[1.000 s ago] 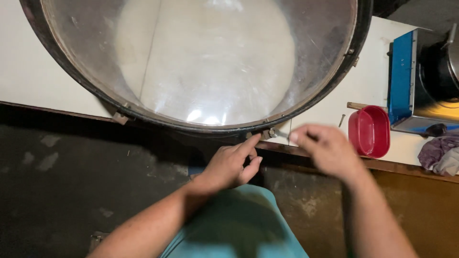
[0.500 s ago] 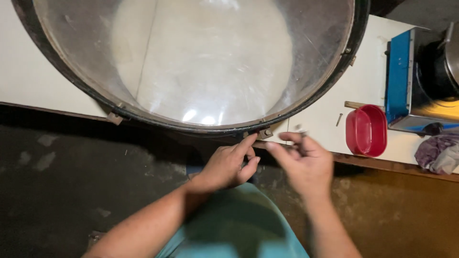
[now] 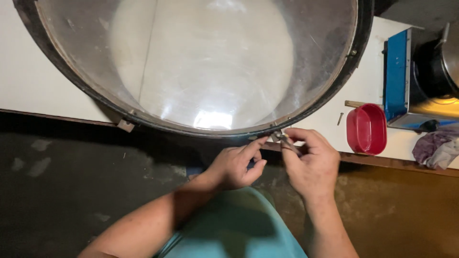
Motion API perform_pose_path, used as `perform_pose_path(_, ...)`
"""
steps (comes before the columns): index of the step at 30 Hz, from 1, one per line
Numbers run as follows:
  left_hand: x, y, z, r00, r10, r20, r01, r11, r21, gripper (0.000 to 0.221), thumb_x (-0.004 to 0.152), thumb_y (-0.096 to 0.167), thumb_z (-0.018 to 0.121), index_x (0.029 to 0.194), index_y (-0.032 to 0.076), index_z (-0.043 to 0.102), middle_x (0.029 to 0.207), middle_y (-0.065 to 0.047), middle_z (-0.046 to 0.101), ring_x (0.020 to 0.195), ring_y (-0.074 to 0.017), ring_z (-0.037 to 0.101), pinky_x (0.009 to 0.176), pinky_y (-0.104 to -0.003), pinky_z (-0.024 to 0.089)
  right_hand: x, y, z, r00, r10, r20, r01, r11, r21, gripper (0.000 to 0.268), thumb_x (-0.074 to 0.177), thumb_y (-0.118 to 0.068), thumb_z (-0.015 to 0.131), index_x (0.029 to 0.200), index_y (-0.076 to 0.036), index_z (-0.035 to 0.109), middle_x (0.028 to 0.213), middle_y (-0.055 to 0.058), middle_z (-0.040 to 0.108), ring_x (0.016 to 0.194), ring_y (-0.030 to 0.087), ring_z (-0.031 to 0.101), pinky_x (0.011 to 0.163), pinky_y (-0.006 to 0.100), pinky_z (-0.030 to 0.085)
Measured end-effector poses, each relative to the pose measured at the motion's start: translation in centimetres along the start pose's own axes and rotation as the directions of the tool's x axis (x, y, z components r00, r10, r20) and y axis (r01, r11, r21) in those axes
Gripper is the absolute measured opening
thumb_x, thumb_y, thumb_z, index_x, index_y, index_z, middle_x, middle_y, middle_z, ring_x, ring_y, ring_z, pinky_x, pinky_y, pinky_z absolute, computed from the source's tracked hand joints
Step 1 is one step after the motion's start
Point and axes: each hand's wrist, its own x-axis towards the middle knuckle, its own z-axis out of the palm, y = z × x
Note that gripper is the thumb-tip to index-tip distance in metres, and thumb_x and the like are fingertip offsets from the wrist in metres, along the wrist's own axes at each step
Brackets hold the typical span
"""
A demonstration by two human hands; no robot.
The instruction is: Tightening bolts on the rim of a large drum using a small wrench
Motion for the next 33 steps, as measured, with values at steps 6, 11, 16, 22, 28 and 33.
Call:
perform_pose_path(6, 0.7, 0.6, -0.9, 0.999, -0.02, 0.043, 0.021, 1.0, -0.012, 0.032, 0.092, 0.025, 0.066, 0.119, 0.011, 0.063, 0.077, -0.004, 0.07, 0.071, -0.0321, 0.072, 0.061, -0.044, 0.057, 0.1, -0.8, 0.5, 1.0, 0.001, 0.006, 0.0, 0.984, -0.178, 0.01, 0.079, -0.008, 0.086, 0.085, -0.013, 0.079, 0.072, 0.008, 0.069, 0.063, 0.024, 0.066, 0.055, 0.036, 0.052)
perform_pose_path(11, 0.5, 0.0, -0.7, 1.0, 0.024, 0.001, -0.024, 0.998, -0.062, 0.041, 0.092, 0.024, 0.065, 0.129, 0.006, 0.059, 0.082, -0.008, 0.072, 0.073, -0.0347, 0.073, 0.06, -0.045, 0.057, 0.4, -0.6, -0.1, 0.999, 0.035, 0.031, -0.029, 0.983, -0.182, 0.012, 0.08, -0.009, 0.086, 0.089, -0.011, 0.079, 0.076, 0.011, 0.07, 0.068, 0.028, 0.068, 0.059, 0.038, 0.052)
perform_pose_path(16, 0.6, 0.1, -0.5, 0.999, 0.04, -0.016, -0.042, 0.994, -0.1, 0.041, 0.093, 0.02, 0.065, 0.129, 0.001, 0.058, 0.083, -0.014, 0.072, 0.074, -0.0385, 0.072, 0.057, -0.048, 0.056, 0.2, -1.5, -0.2, 0.997, 0.061, 0.053, -0.052, 0.985, -0.166, 0.013, 0.08, -0.007, 0.084, 0.092, -0.01, 0.08, 0.075, 0.01, 0.07, 0.062, 0.023, 0.064, 0.056, 0.034, 0.05)
perform_pose_path(22, 1.0, 0.5, -0.1, 0.996, 0.013, -0.087, -0.024, 0.991, -0.128, 0.041, 0.092, 0.018, 0.065, 0.13, 0.003, 0.063, 0.082, -0.009, 0.072, 0.072, -0.0344, 0.072, 0.057, -0.044, 0.057, 0.3, -0.9, -0.1, 0.993, 0.114, 0.034, -0.099, 0.949, -0.298, 0.011, 0.078, -0.013, 0.087, 0.086, -0.012, 0.08, 0.073, 0.009, 0.069, 0.061, 0.024, 0.067, 0.053, 0.033, 0.051)
perform_pose_path(28, 1.2, -0.4, 2.9, 0.957, -0.129, -0.259, 0.053, 0.957, -0.284, 0.028, 0.09, 0.013, 0.07, 0.116, 0.003, 0.073, 0.075, -0.007, 0.074, 0.072, -0.0284, 0.075, 0.058, -0.034, 0.059, 0.3, -1.2, -0.1, 0.995, 0.097, 0.024, -0.086, 0.953, -0.29, 0.014, 0.079, -0.017, 0.09, 0.087, -0.011, 0.08, 0.074, 0.011, 0.069, 0.061, 0.025, 0.066, 0.052, 0.034, 0.05)
perform_pose_path(33, 2.5, 0.4, 3.3, 0.894, -0.354, -0.274, 0.11, 0.767, -0.632, 0.013, 0.096, 0.006, 0.068, 0.093, 0.004, 0.08, 0.058, 0.001, 0.063, 0.058, -0.0058, 0.059, 0.053, -0.025, 0.049, 0.3, -1.8, -0.4, 0.988, 0.147, 0.045, -0.134, 0.965, -0.228, 0.016, 0.078, -0.012, 0.085, 0.093, -0.011, 0.08, 0.078, 0.01, 0.07, 0.061, 0.022, 0.063, 0.055, 0.033, 0.05)
